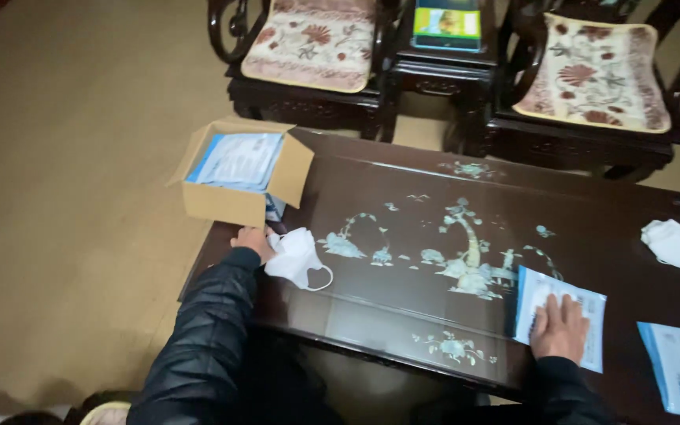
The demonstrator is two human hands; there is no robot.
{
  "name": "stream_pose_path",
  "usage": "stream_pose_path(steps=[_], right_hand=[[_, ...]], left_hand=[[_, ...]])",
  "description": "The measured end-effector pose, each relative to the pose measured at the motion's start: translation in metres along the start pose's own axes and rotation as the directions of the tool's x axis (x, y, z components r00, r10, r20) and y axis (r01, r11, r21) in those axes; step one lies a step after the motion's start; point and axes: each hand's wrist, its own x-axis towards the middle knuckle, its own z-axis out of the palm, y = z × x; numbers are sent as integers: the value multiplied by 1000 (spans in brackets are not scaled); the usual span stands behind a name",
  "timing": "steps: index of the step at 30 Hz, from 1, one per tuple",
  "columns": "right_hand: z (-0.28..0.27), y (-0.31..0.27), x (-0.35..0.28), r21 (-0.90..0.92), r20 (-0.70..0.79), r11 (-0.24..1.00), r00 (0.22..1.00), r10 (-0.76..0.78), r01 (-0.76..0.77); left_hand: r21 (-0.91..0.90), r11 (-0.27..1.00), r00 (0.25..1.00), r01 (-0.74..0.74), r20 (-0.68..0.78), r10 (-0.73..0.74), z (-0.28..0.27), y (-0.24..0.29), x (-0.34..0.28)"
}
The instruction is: Packing individual face masks into blue plastic envelopes
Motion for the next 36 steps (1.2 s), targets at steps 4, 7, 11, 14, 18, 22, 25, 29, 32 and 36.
stream_pose_path(steps=[4,7,11,14,18,22,25,29,32,36], right_hand=[[-20,-16,4,78,185,990,978,98,-114],[-17,-16,3,71,86,994,993,77,-83],[-21,-17,4,103,50,993,998,46,-51],[-39,-28,10,126,-14,992,999,32,-30],[-35,-25,8,115,-246,992,969,-12,42],[-18,-56,24,326,-302,945,947,111,-6],[-88,-160,51,775,207,547,945,254,-317],[-85,-226,50,759,650,48,750,-121,-650],[-28,-233,50,655,755,-145,647,102,-742],[29,-217,46,560,819,-316,454,351,-766]], left_hand=[[-121,992,997,27,-71,-35,6,-13,-21],[-50,986,912,-160,-390,129,28,-26,-37],[-115,891,671,-439,-702,240,32,-26,-70],[-145,824,596,-547,-759,262,15,-8,-108],[-430,745,762,-509,-627,159,-7,39,-161],[-728,469,864,-500,-380,331,-1,111,-194],[-604,639,769,-476,67,636,-18,164,-205],[-720,543,697,-432,116,708,52,205,-153],[-948,318,846,0,170,506,56,233,-155],[-921,85,861,379,385,332,128,253,-154]])
